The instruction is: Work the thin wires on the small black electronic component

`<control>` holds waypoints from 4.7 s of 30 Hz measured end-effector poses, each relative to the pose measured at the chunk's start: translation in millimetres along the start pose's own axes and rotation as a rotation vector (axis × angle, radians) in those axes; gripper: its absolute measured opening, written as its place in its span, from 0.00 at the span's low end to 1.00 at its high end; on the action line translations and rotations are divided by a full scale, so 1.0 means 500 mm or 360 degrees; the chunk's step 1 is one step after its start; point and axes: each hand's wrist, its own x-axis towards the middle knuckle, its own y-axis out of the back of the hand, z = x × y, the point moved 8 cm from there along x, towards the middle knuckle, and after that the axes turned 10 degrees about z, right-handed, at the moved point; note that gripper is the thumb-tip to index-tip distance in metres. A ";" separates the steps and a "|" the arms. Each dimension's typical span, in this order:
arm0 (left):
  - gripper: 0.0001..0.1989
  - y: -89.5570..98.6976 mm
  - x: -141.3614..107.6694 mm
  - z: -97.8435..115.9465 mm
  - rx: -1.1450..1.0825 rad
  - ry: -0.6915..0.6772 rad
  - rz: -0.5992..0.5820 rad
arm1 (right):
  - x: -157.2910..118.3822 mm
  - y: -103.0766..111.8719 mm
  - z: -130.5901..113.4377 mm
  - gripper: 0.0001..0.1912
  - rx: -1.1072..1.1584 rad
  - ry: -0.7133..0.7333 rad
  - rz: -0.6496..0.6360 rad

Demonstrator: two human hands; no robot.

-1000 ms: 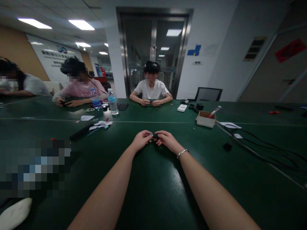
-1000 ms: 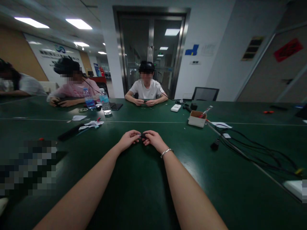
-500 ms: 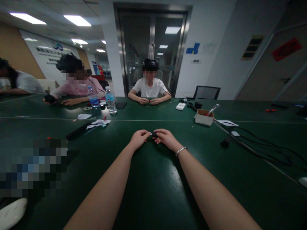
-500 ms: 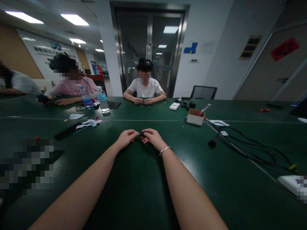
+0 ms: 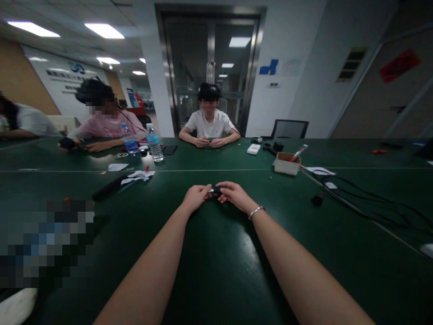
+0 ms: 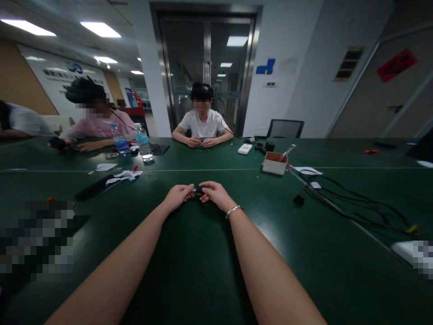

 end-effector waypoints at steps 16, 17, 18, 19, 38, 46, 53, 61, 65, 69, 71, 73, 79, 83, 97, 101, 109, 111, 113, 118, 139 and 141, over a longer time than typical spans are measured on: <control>0.29 0.015 -0.008 0.019 0.0188 0.0023 0.0127 | -0.005 -0.004 -0.008 0.14 0.0032 0.0041 -0.0071; 0.29 0.015 -0.009 0.020 0.0194 0.0021 0.0135 | -0.004 -0.004 -0.007 0.13 0.0032 0.0037 -0.0066; 0.29 0.015 -0.009 0.020 0.0198 0.0017 0.0142 | -0.004 -0.004 -0.006 0.12 0.0031 0.0029 -0.0059; 0.29 0.014 -0.009 0.020 0.0200 0.0010 0.0146 | -0.003 -0.004 -0.005 0.11 0.0033 0.0019 -0.0045; 0.19 0.012 -0.017 0.038 -0.0341 -0.0116 0.0213 | 0.001 0.004 0.000 0.07 0.0079 -0.0050 0.0124; 0.15 0.011 -0.012 0.032 -0.0363 -0.0100 0.0153 | 0.000 0.006 -0.001 0.06 0.0131 -0.0057 0.0100; 0.16 0.005 -0.006 0.019 -0.0435 0.0005 0.0133 | 0.001 0.007 0.002 0.07 0.0135 -0.0054 0.0090; 0.19 0.002 -0.003 0.016 -0.0303 0.0002 0.0114 | 0.003 0.007 0.003 0.09 0.0130 -0.0010 0.0045; 0.21 -0.001 0.000 0.010 -0.0259 -0.0002 0.0083 | 0.003 0.007 0.003 0.09 0.0129 -0.0005 0.0048; 0.22 -0.001 0.002 0.007 -0.0247 0.0016 0.0086 | 0.004 0.007 0.004 0.09 0.0124 0.0000 0.0049; 0.22 0.000 0.002 0.007 -0.0243 0.0025 0.0092 | 0.005 0.007 0.004 0.10 0.0122 0.0012 0.0036; 0.23 0.000 0.002 0.007 -0.0240 0.0031 0.0100 | 0.006 0.008 0.004 0.10 0.0122 0.0033 0.0025; 0.23 0.002 0.002 0.005 -0.0228 0.0058 0.0120 | 0.009 0.007 0.003 0.11 0.0106 0.0078 0.0008; 0.23 0.001 0.005 0.002 -0.0240 0.0082 0.0124 | 0.008 0.006 0.003 0.11 0.0102 0.0048 0.0012; 0.24 0.007 0.011 -0.004 -0.0125 0.0088 0.0181 | 0.002 -0.004 -0.002 0.14 0.0116 0.0057 -0.0019; 0.26 0.008 0.010 -0.006 -0.0081 0.0102 0.0192 | 0.001 -0.006 -0.003 0.15 0.0142 0.0055 -0.0057; 0.24 0.006 0.009 -0.002 -0.0163 0.0051 0.0186 | -0.004 -0.004 -0.004 0.12 0.0176 -0.0006 -0.0028; 0.23 0.006 0.006 0.002 -0.0183 0.0046 0.0178 | -0.004 -0.003 -0.004 0.10 0.0181 -0.0017 -0.0013; 0.22 0.007 0.003 0.007 -0.0193 0.0043 0.0175 | -0.004 -0.002 -0.003 0.10 0.0180 -0.0033 0.0007; 0.19 0.008 -0.002 0.016 -0.0284 0.0044 0.0200 | -0.001 0.002 0.001 0.09 0.0178 -0.0062 0.0048; 0.10 0.020 -0.009 0.037 -0.0418 -0.0004 0.0225 | -0.004 0.002 -0.002 0.08 0.0153 -0.0062 0.0057; 0.10 0.019 -0.009 0.036 -0.0442 0.0022 0.0215 | -0.003 0.002 -0.002 0.08 0.0159 -0.0067 0.0055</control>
